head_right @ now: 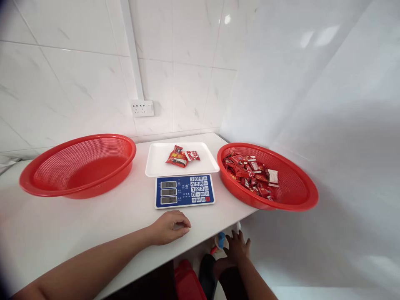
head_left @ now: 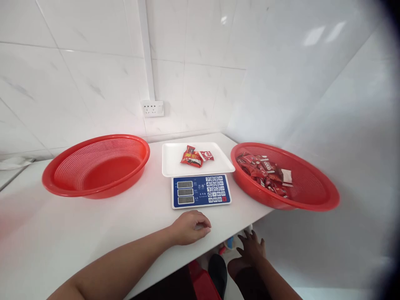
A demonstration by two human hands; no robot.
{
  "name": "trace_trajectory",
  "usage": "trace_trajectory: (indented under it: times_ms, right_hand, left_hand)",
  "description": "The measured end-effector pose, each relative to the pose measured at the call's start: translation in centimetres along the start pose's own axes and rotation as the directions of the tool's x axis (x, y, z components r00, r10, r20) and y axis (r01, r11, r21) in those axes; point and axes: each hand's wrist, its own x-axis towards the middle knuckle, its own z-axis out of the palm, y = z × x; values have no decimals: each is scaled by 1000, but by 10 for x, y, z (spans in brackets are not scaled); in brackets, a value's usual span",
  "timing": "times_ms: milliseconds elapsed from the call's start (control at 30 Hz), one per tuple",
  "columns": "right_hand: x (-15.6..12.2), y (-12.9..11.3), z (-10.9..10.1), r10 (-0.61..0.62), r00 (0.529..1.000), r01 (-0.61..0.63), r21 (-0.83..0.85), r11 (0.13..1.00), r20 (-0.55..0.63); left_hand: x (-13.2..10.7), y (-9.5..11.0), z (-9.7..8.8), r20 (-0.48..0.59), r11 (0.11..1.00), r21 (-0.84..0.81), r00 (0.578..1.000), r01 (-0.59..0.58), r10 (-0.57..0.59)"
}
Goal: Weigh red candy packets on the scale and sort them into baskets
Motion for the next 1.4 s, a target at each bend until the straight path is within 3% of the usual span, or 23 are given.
trace_trajectory:
  times_ms: [67, 133, 300, 400, 567, 667, 733, 900, 933, 1000, 1067, 1133, 1233, 1400]
  right_hand:
    - [10, -2, -5, -31, 996, 38, -91, 995, 80]
    - [17, -5, -8, -32, 993, 40, -77, 996, 110]
    - [20, -3, -11, 42, 994, -36, -55, 998, 105]
    - [18, 17, -23, 131, 986, -130, -22, 991, 98]
    - [0, 77, -55, 269, 961, -272, 42, 961, 58]
    - [-13, 100, -73, 270, 958, -278, 83, 957, 95]
    - [-20, 100, -86, 209, 964, -231, 136, 963, 162]
    - [-55, 58, -136, 30, 934, -159, 337, 928, 356]
    - [-67, 45, -150, -70, 919, -145, 497, 856, 388]
    - [-92, 20, -178, -331, 880, -70, 781, 620, 341]
    - [-112, -6, -202, -505, 837, 26, 907, 421, 211]
    - [-120, -33, -218, -549, 831, 100, 949, 301, 87]
    - [-111, -77, -226, -605, 796, 189, 947, 259, 7]
    - [-87, -125, -223, -643, 764, 276, 928, 249, -54]
  left_hand:
    - [0, 0, 1, -5, 1000, 12, 1000, 4, -4]
    - [0, 0, 1, -11, 1000, 21, 1000, 10, -10]
    - [-1, 1, 1, -6, 1000, 29, 1000, 6, -6]
    - [-1, 2, 1, -12, 999, 32, 1000, 8, -8]
    - [0, 2, 1, -12, 1000, 27, 1000, 13, -13]
    - [0, 1, 0, -6, 1000, 11, 1000, 17, -17]
    - [1, -1, 0, -1, 1000, -3, 1000, 20, -20]
    - [1, -3, -2, 14, 998, -49, 999, 31, -30]
    - [1, -3, -3, 15, 998, -58, 999, 34, -33]
    - [1, -3, -4, 16, 996, -76, 999, 41, -40]
    - [0, -2, -7, 28, 993, -105, 999, 50, -47]
    - [-1, -1, -11, 51, 985, -165, 998, 50, -43]
    - [-2, 0, -15, 77, 933, -356, 997, 49, -23]
    - [1, -4, -11, 86, 678, -711, 980, 186, -179]
